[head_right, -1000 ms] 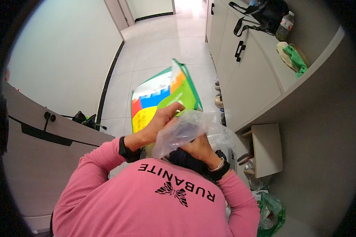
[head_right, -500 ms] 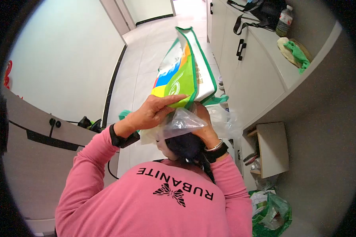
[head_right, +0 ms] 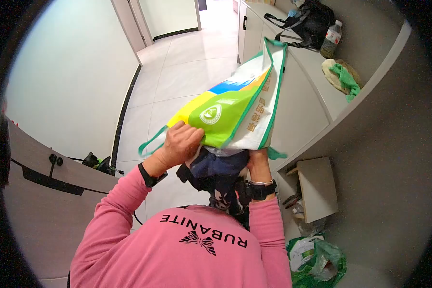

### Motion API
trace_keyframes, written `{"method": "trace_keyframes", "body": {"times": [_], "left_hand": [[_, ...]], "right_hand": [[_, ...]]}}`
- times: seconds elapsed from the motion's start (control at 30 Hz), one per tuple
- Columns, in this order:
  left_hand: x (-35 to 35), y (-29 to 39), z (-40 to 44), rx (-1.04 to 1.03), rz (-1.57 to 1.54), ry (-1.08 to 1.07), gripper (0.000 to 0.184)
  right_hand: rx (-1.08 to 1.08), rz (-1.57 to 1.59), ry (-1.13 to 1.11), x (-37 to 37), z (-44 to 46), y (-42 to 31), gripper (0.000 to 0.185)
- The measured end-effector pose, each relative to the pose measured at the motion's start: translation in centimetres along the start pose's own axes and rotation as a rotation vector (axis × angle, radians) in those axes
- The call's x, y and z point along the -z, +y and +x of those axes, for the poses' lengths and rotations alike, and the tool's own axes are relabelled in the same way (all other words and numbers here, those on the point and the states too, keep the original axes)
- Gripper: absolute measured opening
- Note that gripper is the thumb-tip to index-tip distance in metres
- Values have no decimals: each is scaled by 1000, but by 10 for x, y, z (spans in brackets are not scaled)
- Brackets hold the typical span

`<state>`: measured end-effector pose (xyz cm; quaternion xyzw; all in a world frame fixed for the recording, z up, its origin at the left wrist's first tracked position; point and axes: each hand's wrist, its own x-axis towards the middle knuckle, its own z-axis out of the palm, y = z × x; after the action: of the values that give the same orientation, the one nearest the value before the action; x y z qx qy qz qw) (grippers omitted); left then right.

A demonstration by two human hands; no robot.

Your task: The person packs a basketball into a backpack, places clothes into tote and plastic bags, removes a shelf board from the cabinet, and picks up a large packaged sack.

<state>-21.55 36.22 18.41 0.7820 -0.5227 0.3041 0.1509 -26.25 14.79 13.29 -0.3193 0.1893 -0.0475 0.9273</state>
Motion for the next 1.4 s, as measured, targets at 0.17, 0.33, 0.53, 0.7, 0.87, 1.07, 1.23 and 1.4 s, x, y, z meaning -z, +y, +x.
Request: {"method": "trace_keyframes", "body": {"times": [0.17, 0.33, 0.53, 0.7, 0.87, 1.07, 1.23, 1.4], "left_hand": [[-19, -8, -10, 78, 64, -128, 20], [-53, 42, -32, 134, -337, -76, 16], [-70, 65, -31, 288, -348, -20, 16], [-68, 37, -40, 300, -358, -4, 41], [-70, 37, -61, 618, -558, 184, 112], [-108, 19, -60, 1138, -1544, 380, 78], [-112, 43, -59, 1284, -2182, 795, 34], [-86, 59, -63, 956, -1914, 900, 34]], "right_hand": [[364, -172, -134, 2, 18, -7, 40], [296, 96, -437, 0, 38, -27, 46], [319, 17, -375, -18, 38, -21, 46], [264, -10, -393, -31, 32, -11, 46], [324, -134, -438, -44, 56, 2, 46], [37, -44, -424, -96, 14, 46, 46], [887, -2283, -780, -124, -35, 40, 27], [1018, -1869, -1142, -91, -91, 36, 24]]}}
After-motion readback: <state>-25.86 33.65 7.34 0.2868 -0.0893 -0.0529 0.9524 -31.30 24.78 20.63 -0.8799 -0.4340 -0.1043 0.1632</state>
